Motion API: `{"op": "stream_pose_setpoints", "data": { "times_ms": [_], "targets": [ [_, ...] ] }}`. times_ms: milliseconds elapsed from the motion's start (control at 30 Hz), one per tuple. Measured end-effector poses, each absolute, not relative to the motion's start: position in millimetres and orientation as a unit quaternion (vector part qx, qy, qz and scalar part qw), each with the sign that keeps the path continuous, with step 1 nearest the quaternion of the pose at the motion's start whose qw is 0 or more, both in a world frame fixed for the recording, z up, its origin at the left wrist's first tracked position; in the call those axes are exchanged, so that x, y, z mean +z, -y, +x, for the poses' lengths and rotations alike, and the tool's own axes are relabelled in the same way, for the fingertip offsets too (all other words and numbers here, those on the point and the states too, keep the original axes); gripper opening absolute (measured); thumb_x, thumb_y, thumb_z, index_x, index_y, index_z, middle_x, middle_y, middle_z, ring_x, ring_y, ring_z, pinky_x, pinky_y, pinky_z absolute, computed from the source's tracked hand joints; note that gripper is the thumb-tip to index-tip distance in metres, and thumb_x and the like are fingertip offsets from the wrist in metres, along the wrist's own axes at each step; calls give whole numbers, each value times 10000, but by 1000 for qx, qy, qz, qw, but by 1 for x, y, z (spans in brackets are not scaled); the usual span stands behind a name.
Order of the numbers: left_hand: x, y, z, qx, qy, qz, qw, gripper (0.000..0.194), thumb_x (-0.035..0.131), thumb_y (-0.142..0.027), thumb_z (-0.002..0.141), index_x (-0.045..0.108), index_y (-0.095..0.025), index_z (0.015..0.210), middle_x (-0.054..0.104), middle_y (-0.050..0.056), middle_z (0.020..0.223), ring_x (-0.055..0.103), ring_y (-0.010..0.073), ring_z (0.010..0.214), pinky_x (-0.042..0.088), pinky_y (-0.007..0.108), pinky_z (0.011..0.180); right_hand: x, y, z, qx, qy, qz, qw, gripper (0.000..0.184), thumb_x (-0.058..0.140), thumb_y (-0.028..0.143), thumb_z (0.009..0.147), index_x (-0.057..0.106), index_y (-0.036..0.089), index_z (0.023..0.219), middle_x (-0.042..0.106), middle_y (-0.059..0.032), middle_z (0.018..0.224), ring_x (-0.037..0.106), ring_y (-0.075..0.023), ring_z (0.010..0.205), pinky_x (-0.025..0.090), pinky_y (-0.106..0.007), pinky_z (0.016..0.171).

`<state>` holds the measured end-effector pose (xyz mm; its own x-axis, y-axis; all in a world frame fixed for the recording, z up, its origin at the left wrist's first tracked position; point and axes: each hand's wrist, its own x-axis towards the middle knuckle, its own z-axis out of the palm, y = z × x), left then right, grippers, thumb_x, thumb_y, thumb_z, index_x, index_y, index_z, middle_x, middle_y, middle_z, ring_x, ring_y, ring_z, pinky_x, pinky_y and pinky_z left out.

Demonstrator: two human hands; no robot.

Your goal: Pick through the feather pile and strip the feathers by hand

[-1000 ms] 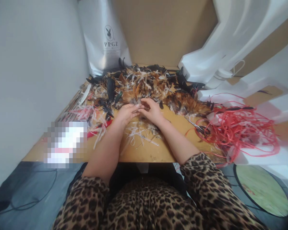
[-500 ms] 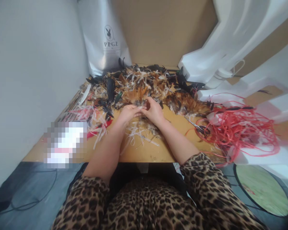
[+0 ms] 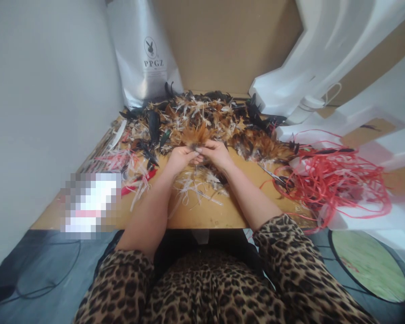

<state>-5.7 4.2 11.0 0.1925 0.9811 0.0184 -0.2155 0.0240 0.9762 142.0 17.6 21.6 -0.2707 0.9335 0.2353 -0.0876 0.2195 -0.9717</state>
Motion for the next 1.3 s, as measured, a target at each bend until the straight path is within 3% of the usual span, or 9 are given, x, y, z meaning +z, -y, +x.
{"op": "stream_pose_setpoints", "data": {
  "times_ms": [267,700,967,1067,1300],
  "targets": [
    [18,1,-4,491,-395,431,646,198,745,-225,621,647,-63,678,677,89,639,617,103,522,488,203,535,23,-12,138,566,553,-347,503,282,745,400,580,614,153,621,553,36,560,488,-73,542,411,-213,567],
    [11,0,-4,494,-386,448,638,227,743,-273,630,642,-72,663,679,83,654,589,75,500,471,174,504,14,-17,134,665,474,-321,480,295,760,368,570,577,152,651,547,46,515,504,-80,494,417,-224,529],
    [10,-3,-10,514,-392,439,624,187,719,-245,664,644,-74,684,667,68,645,580,62,500,451,153,494,17,-15,132,559,529,-391,505,288,743,378,579,620,155,712,609,30,615,512,-69,555,411,-202,563],
    [12,-5,-14,548,-404,406,609,180,705,-240,683,643,-77,725,667,56,657,577,46,509,443,137,505,21,-15,139,531,581,-403,468,317,717,373,609,657,147,822,647,0,676,534,-83,587,422,-214,576],
    [7,-8,-16,558,-400,410,600,174,702,-241,684,640,-84,726,675,57,667,572,44,503,447,133,500,41,-10,152,433,772,-387,259,185,673,290,628,688,121,701,625,3,606,503,-85,552,389,-225,569]
  ]
}}
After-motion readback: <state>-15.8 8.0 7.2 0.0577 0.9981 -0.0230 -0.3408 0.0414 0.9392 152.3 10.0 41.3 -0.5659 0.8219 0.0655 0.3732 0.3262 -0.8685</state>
